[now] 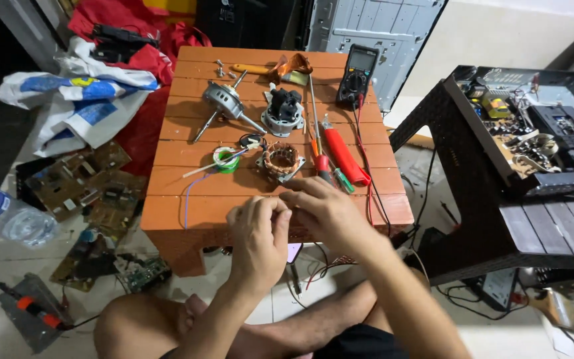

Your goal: Twisting wire ends and assembling components of a small electric motor on a low table.

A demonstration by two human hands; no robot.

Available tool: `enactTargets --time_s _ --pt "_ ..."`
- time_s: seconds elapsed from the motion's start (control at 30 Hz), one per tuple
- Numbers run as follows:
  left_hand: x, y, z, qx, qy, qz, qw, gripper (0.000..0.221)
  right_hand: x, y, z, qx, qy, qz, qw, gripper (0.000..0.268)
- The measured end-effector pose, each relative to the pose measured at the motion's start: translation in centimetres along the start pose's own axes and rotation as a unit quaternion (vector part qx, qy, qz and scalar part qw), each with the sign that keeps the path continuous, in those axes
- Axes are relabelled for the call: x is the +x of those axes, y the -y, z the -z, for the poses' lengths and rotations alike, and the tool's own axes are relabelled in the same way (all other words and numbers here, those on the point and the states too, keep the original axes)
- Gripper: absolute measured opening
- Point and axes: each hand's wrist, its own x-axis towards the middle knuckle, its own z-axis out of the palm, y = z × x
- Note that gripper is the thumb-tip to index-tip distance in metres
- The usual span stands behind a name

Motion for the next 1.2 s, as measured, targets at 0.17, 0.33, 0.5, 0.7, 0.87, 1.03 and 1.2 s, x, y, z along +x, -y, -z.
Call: enactTargets --time_s 0.17,0.33,0.5,0.7,0.87,1.03,1.2 --pt "2.1 1.4 1.0 -0.127 0.047 -0.021 0.991 0.007 -0.7 1.1 -3.5 0.01 -0.121 -0.043 0.992 0.027" --pt "7.3 6.5 0.7 -0.093 0.066 -0.141 0.983 0.019 -1.0 2.1 -4.8 -0.027 -0.17 -0.075 0.982 0.03" --pt "8.4 8.3 -1.3 0.034 0.12 -0.182 0.975 0.016 -0.6 2.5 -5.2 -0.054 -0.186 -0.084 0.977 0.029" --pt "8.1 8.8 -2.3 0.047 0.084 -0.196 0.976 0.02 -0.1 2.6 -6.6 -0.058 -0.19 -0.097 0.975 0.026" --pt "8.0 9.2 -2.8 0.063 0.087 -0.208 0.972 0.015 1.0 2.5 -6.5 -0.008 -0.218 -0.1 0.971 0.024" --pt "7.8 11.0 -4.1 0.06 0.088 -0.23 0.967 0.015 2.5 1.5 -5.5 0.031 -0.211 -0.103 0.972 0.024" --pt "8.5 8.9 -2.2 0.048 0.105 -0.196 0.974 0.011 4.6 -1.4 -2.1 -0.026 -0.141 -0.027 0.989 0.021"
